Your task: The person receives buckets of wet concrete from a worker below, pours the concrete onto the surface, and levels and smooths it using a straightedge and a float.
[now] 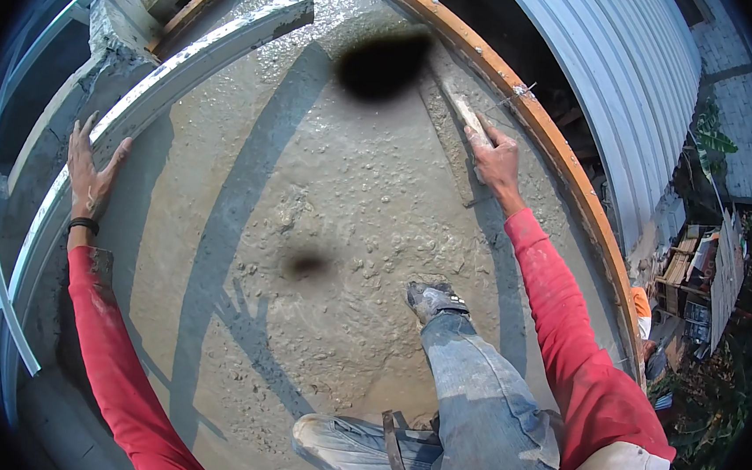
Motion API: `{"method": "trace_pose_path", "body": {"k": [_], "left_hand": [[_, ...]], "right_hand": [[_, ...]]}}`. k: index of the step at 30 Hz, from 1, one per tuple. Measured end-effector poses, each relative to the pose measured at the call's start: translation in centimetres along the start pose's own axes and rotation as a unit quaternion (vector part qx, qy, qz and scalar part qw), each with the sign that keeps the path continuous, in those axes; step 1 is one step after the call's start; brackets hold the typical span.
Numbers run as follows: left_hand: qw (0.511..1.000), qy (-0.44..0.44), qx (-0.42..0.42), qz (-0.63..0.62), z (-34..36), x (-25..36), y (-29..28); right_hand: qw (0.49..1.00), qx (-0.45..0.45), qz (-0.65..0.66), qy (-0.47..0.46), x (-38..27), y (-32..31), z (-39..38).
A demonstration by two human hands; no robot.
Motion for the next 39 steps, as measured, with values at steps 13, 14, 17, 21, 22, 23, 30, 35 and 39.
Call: {"method": "trace_pose_path", "body": {"k": [13, 14, 17, 21, 22, 23, 30, 35, 39], "left_hand": [[0.936, -0.056, -0.300, -0.178, -33.6, 10.1, -6.3], [0.932, -0.088, -0.303, -0.177, -35.2, 9.8, -6.7], [0.916, -0.165, -0.308, -0.199, -39.8, 9.1, -7.8], [0.894, -0.224, -0.298, -0.247, -42.7, 11.4, -7.1], [0.896, -0.218, -0.291, -0.257, -43.6, 12.0, -6.6], [0.895, -0.224, -0.292, -0.253, -43.4, 12.9, -6.7], [0.888, -0.182, -0.306, -0.290, -40.4, 17.5, -7.7], [0.882, -0.238, -0.249, -0.323, -40.5, 18.5, -8.6], [0.867, -0.261, -0.237, -0.351, -39.7, 20.6, -8.1]], "right_hand": [[0.980, -0.140, -0.014, -0.138, -4.4, 7.6, 3.6], [0.982, -0.102, -0.005, -0.161, -4.0, 6.7, 2.5], [0.997, -0.035, -0.046, -0.041, -3.0, 3.2, 0.7], [0.999, 0.022, -0.004, -0.030, 0.7, -3.4, -1.7], [0.999, 0.017, 0.000, -0.033, 1.4, -3.9, -1.2], [0.999, 0.017, -0.029, -0.036, 1.9, -4.2, -0.8], [0.999, -0.044, 0.002, -0.010, -1.5, 5.4, 8.6], [0.976, -0.205, 0.068, -0.038, -6.9, 15.1, 9.1], [0.946, -0.292, 0.135, -0.037, -11.8, 23.4, 3.3]]}}
Point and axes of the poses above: each hand's wrist, its own z-axis towards the middle knuckle, its own y-axis out of the palm, x = y × z, the point moved 4 cm from there along z, towards the middle knuckle, and after that the axes turned 5 degrees about z, right-handed, at the moved point
